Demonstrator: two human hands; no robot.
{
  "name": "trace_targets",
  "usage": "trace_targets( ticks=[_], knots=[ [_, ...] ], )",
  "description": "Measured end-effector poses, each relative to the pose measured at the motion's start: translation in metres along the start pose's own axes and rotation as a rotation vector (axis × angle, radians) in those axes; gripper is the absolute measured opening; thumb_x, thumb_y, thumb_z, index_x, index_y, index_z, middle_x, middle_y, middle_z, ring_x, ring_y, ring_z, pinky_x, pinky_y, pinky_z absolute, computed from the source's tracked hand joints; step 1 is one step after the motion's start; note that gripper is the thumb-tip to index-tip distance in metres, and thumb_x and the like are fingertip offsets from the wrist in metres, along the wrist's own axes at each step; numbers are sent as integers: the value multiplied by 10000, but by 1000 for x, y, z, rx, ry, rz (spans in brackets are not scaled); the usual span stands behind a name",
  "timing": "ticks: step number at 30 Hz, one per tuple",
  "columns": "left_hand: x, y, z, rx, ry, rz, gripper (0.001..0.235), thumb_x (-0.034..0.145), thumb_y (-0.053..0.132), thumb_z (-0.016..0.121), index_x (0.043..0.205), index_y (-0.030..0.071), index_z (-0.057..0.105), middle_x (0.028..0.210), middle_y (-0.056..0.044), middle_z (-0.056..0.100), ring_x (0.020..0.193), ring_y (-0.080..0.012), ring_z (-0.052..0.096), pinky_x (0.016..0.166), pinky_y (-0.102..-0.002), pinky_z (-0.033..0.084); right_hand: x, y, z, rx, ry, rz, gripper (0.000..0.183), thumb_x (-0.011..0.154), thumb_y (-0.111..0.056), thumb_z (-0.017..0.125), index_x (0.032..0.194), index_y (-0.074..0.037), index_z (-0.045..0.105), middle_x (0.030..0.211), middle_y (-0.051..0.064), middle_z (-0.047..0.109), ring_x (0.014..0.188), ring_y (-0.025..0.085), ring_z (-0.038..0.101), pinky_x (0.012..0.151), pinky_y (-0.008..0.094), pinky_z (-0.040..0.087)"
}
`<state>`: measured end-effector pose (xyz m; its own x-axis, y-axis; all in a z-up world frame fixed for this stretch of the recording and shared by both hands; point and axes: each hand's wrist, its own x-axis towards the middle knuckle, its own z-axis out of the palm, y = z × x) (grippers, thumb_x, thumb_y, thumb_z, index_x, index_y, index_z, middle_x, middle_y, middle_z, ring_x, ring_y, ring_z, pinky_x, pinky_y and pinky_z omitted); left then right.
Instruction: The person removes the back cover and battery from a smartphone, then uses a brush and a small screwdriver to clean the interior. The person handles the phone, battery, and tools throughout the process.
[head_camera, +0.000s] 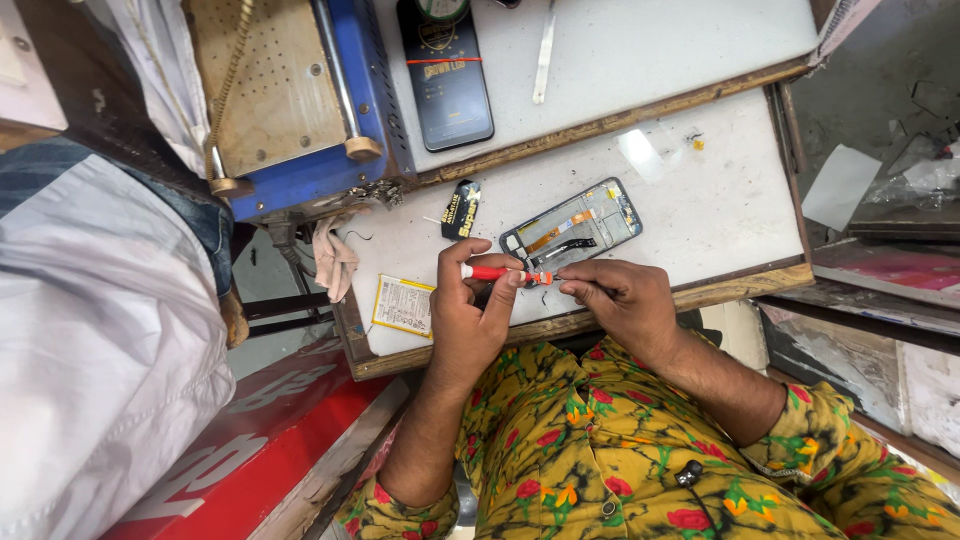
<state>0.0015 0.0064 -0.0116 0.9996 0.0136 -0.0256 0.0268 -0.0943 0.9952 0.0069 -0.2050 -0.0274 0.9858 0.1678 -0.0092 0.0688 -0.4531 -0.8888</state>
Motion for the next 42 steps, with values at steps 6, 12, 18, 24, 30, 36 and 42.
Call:
trace_targets(
  ticks=[6, 12, 18, 24, 30, 36, 42],
  knots=[
    [-1, -12, 0, -328, -41, -88, 428, 1034, 2, 614, 1373, 12, 352, 1107, -165, 721, 1003, -172, 712, 937, -305, 578, -1, 4, -4, 63, -15, 99, 178, 887, -126, 789, 1051, -59, 794, 942, 91, 810, 773, 134, 773, 675, 266, 610],
    [0, -18, 4, -364, 57, -148, 411, 1013, 0, 648, 1315, 0, 368, 955, -146, 702, 846, -161, 714, 814, -318, 630, -4, 7, -4, 65, 1, 26, 171, 892, -119, 788, 1048, -49, 789, 996, 94, 805, 858, 146, 783, 734, 268, 624],
    [-2, -12, 6, -234, 80, -175, 402, 992, 26, 686, 1280, -9, 408, 936, -136, 707, 806, -142, 710, 755, -285, 617, -5, 9, -4, 63, -19, -8, 170, 899, -123, 786, 1048, -41, 782, 1043, 95, 801, 921, 155, 786, 787, 271, 636],
    [-7, -2, 13, -40, 110, -74, 398, 979, 55, 725, 1256, -14, 448, 960, -132, 746, 845, -140, 739, 747, -265, 617, -4, 6, -2, 58, -43, -10, 161, 902, -139, 786, 1035, -48, 788, 1026, 90, 804, 890, 143, 790, 747, 265, 645],
    [-14, 1, 17, 133, 175, 62, 375, 957, 70, 771, 1205, -8, 502, 939, -122, 773, 847, -148, 759, 756, -264, 610, -5, 1, 0, -29, -30, -25, 157, 896, -155, 802, 1015, -55, 784, 982, 74, 804, 784, 117, 776, 629, 254, 619],
    [-19, -4, 12, 146, 169, 89, 368, 967, 74, 772, 1205, -1, 501, 932, -117, 768, 846, -150, 755, 772, -278, 606, -3, 2, 0, -75, -58, -146, 138, 909, -122, 775, 1021, -43, 758, 979, 82, 798, 753, 112, 757, 607, 235, 604],
    [-21, -13, 5, -7, 135, 21, 384, 978, 62, 750, 1220, 0, 459, 943, -115, 754, 827, -140, 740, 740, -266, 611, 1, 2, -3, 41, -141, 99, 153, 923, -150, 750, 1049, -69, 781, 891, 55, 803, 738, 139, 777, 630, 268, 620]
  ],
)
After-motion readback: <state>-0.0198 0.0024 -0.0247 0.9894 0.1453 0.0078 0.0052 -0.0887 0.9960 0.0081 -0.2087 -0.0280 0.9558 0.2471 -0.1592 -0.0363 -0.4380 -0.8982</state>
